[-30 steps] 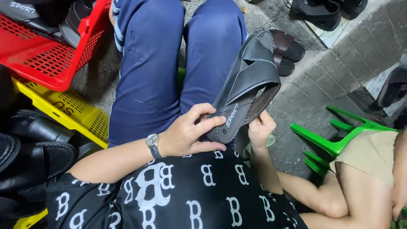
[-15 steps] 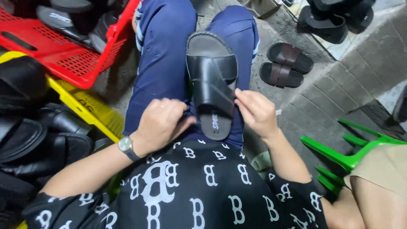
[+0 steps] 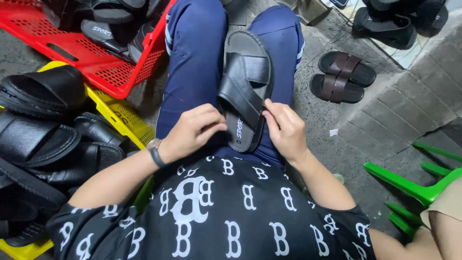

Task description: Hand-sewing a leather sandal strap to its sole using a needle and thread.

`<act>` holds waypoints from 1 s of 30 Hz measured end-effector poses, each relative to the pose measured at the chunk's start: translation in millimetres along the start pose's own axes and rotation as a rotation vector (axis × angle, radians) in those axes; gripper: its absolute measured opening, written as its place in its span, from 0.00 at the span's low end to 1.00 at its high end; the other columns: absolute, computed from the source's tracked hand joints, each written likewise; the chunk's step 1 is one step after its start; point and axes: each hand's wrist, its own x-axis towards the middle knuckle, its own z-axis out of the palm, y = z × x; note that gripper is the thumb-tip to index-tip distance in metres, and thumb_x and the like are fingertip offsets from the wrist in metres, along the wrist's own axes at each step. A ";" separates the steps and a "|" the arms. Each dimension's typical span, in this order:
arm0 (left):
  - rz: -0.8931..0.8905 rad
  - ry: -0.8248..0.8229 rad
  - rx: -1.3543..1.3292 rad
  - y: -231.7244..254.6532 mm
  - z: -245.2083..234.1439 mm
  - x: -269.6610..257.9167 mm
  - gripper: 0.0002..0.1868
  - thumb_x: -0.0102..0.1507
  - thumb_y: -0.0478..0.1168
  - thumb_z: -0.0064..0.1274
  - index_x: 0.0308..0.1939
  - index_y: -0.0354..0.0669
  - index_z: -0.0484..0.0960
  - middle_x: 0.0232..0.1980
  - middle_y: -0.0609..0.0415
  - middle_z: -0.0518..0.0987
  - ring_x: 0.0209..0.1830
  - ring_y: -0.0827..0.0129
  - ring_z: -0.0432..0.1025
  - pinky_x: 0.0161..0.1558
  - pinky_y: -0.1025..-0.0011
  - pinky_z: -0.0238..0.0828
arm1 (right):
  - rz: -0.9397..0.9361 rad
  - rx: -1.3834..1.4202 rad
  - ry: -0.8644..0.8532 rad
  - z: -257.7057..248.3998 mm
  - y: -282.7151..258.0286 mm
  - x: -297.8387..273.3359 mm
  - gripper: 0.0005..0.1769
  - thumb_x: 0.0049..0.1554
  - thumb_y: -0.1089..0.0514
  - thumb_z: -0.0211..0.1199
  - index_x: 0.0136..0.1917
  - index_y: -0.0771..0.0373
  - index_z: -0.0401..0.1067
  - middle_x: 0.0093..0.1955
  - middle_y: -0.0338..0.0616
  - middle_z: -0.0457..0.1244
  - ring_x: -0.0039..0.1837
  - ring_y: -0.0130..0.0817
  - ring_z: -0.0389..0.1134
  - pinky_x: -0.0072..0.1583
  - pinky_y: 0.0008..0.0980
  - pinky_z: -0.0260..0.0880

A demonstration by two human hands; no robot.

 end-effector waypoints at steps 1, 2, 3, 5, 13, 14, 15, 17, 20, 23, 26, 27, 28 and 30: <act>-0.001 -0.008 0.001 8.3 -4.6 -1.8 0.05 0.63 0.37 0.53 0.34 0.41 0.81 0.32 0.53 0.78 0.29 0.62 0.75 0.29 0.70 0.71 | 0.007 0.001 0.004 2.3 -1.3 0.0 0.12 0.55 0.67 0.64 0.54 0.68 0.75 0.44 0.51 0.67 0.45 0.47 0.71 0.45 0.39 0.72; 0.014 -0.027 -0.124 16.4 -9.3 -3.1 0.07 0.64 0.37 0.49 0.36 0.38 0.81 0.43 0.48 0.76 0.40 0.57 0.74 0.36 0.66 0.72 | -0.029 -0.038 -0.005 4.5 -2.4 0.3 0.12 0.56 0.65 0.64 0.54 0.67 0.75 0.44 0.49 0.67 0.45 0.45 0.70 0.46 0.37 0.73; 0.035 -0.043 -0.249 23.9 -13.5 -3.0 0.10 0.66 0.36 0.44 0.38 0.36 0.80 0.55 0.42 0.75 0.51 0.51 0.73 0.44 0.63 0.73 | -0.071 -0.081 -0.012 6.0 -2.2 2.0 0.11 0.56 0.63 0.64 0.53 0.65 0.75 0.44 0.46 0.67 0.45 0.42 0.70 0.46 0.35 0.73; -0.066 -0.060 -0.508 14.7 7.2 -17.3 0.13 0.67 0.35 0.39 0.44 0.33 0.79 0.55 0.41 0.74 0.47 0.56 0.74 0.30 0.73 0.67 | -0.120 -0.097 -0.054 -0.6 7.7 2.6 0.10 0.56 0.62 0.63 0.52 0.63 0.76 0.44 0.45 0.67 0.45 0.40 0.70 0.46 0.33 0.72; -0.706 -0.054 -1.187 -14.0 35.5 -24.4 0.19 0.65 0.37 0.36 0.52 0.24 0.75 0.43 0.41 0.76 0.40 0.63 0.75 0.14 0.90 0.54 | -0.394 -0.183 -0.295 -21.0 32.8 22.4 0.12 0.57 0.60 0.54 0.52 0.64 0.73 0.41 0.46 0.62 0.38 0.38 0.65 0.40 0.31 0.69; -0.678 -0.093 -0.949 -10.3 17.2 -18.0 0.18 0.65 0.41 0.37 0.47 0.30 0.78 0.37 0.43 0.79 0.31 0.68 0.74 0.15 0.86 0.59 | -0.395 -0.195 -0.321 -20.5 34.4 21.1 0.13 0.57 0.60 0.52 0.53 0.65 0.73 0.40 0.46 0.62 0.37 0.38 0.65 0.39 0.31 0.69; -0.644 -0.123 -0.711 -6.3 -1.3 -11.9 0.19 0.66 0.45 0.38 0.42 0.35 0.81 0.32 0.45 0.83 0.22 0.73 0.74 0.15 0.83 0.64 | -0.399 -0.202 -0.348 -19.5 36.6 21.0 0.14 0.57 0.60 0.51 0.53 0.65 0.72 0.40 0.46 0.61 0.36 0.38 0.65 0.38 0.31 0.68; -0.346 0.043 -0.044 -8.6 -57.0 -1.0 0.12 0.65 0.43 0.46 0.33 0.38 0.79 0.35 0.48 0.81 0.30 0.64 0.73 0.27 0.74 0.65 | -0.394 -0.205 -0.340 -18.6 40.4 17.9 0.14 0.58 0.59 0.51 0.54 0.65 0.72 0.40 0.46 0.62 0.37 0.37 0.65 0.38 0.30 0.68; -0.023 0.306 0.945 -1.0 -82.5 -4.5 0.01 0.67 0.30 0.57 0.40 0.36 0.80 0.51 0.43 0.73 0.53 0.46 0.62 0.53 0.51 0.57 | -0.398 -0.206 -0.366 -22.8 22.5 30.3 0.11 0.58 0.62 0.54 0.52 0.68 0.71 0.40 0.48 0.62 0.36 0.38 0.64 0.36 0.30 0.66; 0.087 0.330 1.214 -0.5 -40.6 -10.4 0.12 0.67 0.34 0.56 0.55 0.38 0.82 0.63 0.39 0.69 0.66 0.41 0.56 0.65 0.40 0.52 | -0.400 -0.240 -0.371 -15.5 26.5 28.8 0.10 0.58 0.61 0.54 0.52 0.67 0.71 0.40 0.46 0.61 0.36 0.37 0.64 0.35 0.30 0.66; 0.234 0.214 1.052 -28.7 -3.1 -12.2 0.13 0.65 0.42 0.52 0.50 0.40 0.80 0.58 0.43 0.72 0.61 0.48 0.64 0.63 0.48 0.61 | -0.358 -0.260 -0.359 -13.4 32.1 17.9 0.13 0.59 0.57 0.51 0.53 0.62 0.71 0.41 0.42 0.60 0.37 0.36 0.64 0.37 0.28 0.67; 0.290 0.199 0.958 -43.3 3.2 -9.5 0.09 0.65 0.37 0.51 0.46 0.36 0.80 0.54 0.42 0.73 0.58 0.50 0.66 0.62 0.51 0.65 | -0.331 -0.258 -0.361 -14.2 31.8 16.7 0.13 0.59 0.57 0.51 0.53 0.63 0.71 0.41 0.43 0.60 0.37 0.36 0.64 0.37 0.28 0.68; 0.294 0.197 0.956 -35.2 -2.1 -6.8 0.09 0.65 0.37 0.51 0.46 0.36 0.80 0.54 0.42 0.73 0.58 0.50 0.66 0.62 0.51 0.65 | -0.328 -0.261 -0.358 -14.5 31.4 18.3 0.13 0.59 0.57 0.51 0.53 0.63 0.71 0.41 0.43 0.60 0.37 0.36 0.64 0.37 0.28 0.68; 0.146 0.047 0.233 -17.3 -10.2 -3.6 0.06 0.62 0.38 0.53 0.35 0.40 0.80 0.49 0.48 0.76 0.49 0.51 0.71 0.53 0.55 0.70 | -0.283 -0.203 -0.350 -17.6 28.7 16.5 0.12 0.59 0.59 0.53 0.53 0.64 0.71 0.41 0.44 0.60 0.37 0.37 0.64 0.37 0.28 0.67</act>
